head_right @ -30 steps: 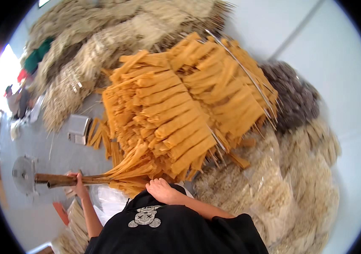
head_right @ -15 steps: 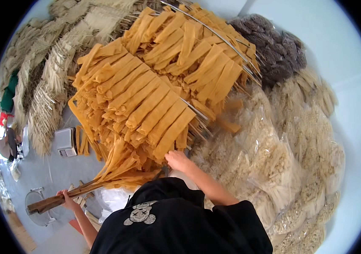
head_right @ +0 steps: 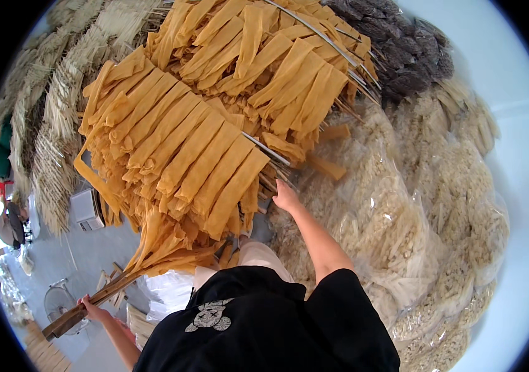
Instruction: The person collects bundles of food items from a rack using a wooden pole and gathers the empty poles together by hand.
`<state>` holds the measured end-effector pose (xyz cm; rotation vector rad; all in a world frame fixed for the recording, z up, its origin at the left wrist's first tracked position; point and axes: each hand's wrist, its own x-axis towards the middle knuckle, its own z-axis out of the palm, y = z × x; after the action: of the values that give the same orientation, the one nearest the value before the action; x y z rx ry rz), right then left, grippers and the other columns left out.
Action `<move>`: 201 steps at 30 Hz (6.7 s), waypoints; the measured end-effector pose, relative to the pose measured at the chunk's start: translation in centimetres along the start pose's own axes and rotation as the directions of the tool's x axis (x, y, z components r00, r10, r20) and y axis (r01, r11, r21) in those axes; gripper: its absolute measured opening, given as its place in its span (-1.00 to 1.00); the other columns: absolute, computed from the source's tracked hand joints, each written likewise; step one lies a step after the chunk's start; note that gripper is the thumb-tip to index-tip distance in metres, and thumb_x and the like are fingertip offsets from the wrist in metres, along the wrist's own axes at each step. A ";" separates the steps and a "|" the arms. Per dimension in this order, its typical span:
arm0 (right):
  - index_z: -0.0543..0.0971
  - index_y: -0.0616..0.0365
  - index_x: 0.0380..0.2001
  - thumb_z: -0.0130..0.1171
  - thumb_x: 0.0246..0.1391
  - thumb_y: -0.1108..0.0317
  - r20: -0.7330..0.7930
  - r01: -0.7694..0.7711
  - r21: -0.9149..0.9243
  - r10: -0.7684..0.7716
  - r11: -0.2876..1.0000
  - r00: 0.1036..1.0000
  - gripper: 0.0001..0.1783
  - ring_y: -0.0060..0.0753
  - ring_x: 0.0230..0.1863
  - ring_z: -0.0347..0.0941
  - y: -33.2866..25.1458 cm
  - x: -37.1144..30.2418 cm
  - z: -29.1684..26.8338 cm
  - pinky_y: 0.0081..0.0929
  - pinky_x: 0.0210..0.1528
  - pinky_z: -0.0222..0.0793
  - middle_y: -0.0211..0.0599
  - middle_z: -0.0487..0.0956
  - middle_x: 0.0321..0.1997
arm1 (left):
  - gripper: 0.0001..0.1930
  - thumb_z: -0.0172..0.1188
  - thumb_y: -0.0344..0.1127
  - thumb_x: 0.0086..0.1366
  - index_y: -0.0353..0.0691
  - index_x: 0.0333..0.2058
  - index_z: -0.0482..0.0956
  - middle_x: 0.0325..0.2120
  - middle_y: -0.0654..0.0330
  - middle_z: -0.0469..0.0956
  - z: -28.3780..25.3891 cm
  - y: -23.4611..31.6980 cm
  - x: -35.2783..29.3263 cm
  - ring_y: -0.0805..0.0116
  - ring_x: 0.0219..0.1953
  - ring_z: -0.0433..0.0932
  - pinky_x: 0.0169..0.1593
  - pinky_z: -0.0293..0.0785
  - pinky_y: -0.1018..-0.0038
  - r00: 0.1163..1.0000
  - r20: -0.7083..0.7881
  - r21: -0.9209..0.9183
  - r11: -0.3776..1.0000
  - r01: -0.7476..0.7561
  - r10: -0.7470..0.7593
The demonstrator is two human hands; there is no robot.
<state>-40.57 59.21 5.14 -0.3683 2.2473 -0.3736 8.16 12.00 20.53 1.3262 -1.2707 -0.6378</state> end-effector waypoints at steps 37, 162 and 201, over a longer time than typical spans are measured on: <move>-0.18 0.29 0.22 0.48 -0.51 0.13 -0.301 0.022 -0.223 -0.090 0.975 0.949 0.31 0.20 0.28 -0.19 0.1 12.1 2.9 -0.17 0.21 0.00 0.12 -0.23 0.31 | -0.77 0.12 -0.47 0.03 -0.23 -0.28 0.39 -0.46 0.18 0.45 -0.8 0.4 -2.3 0.38 -0.38 0.43 -0.18 0.37 0.47 0.989 -0.105 -0.026 0.994 0.102 -0.104; 0.24 0.21 -0.29 0.18 -0.32 0.56 -0.171 0.234 -0.628 -0.425 0.742 0.889 -0.55 0.06 -0.32 0.47 -22.1 -18.6 -5.2 -0.18 -0.36 0.40 0.06 0.45 -0.36 | -0.84 0.10 -0.56 -0.06 -0.19 -0.49 0.36 -0.53 0.35 0.29 -1.2 -1.5 -0.9 0.53 -0.41 0.27 -0.25 0.23 0.60 0.918 0.386 -0.200 0.964 0.175 -0.086; 0.32 0.17 -0.33 0.12 -0.25 0.62 0.211 0.341 -0.934 -0.606 0.107 0.767 -0.67 -0.09 -0.37 0.47 -38.0 -19.9 -18.6 -0.25 -0.33 0.37 -0.08 0.49 -0.51 | -0.86 0.13 -0.52 -0.08 -0.19 -0.49 0.39 -0.53 0.36 0.32 -4.6 -0.3 -3.7 0.57 -0.42 0.30 -0.29 0.25 0.62 0.914 0.373 -0.198 0.948 0.247 -0.160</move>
<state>-36.92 34.71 44.79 -1.8546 2.2352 0.8020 11.50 16.86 20.14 1.1818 -1.2938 -1.1864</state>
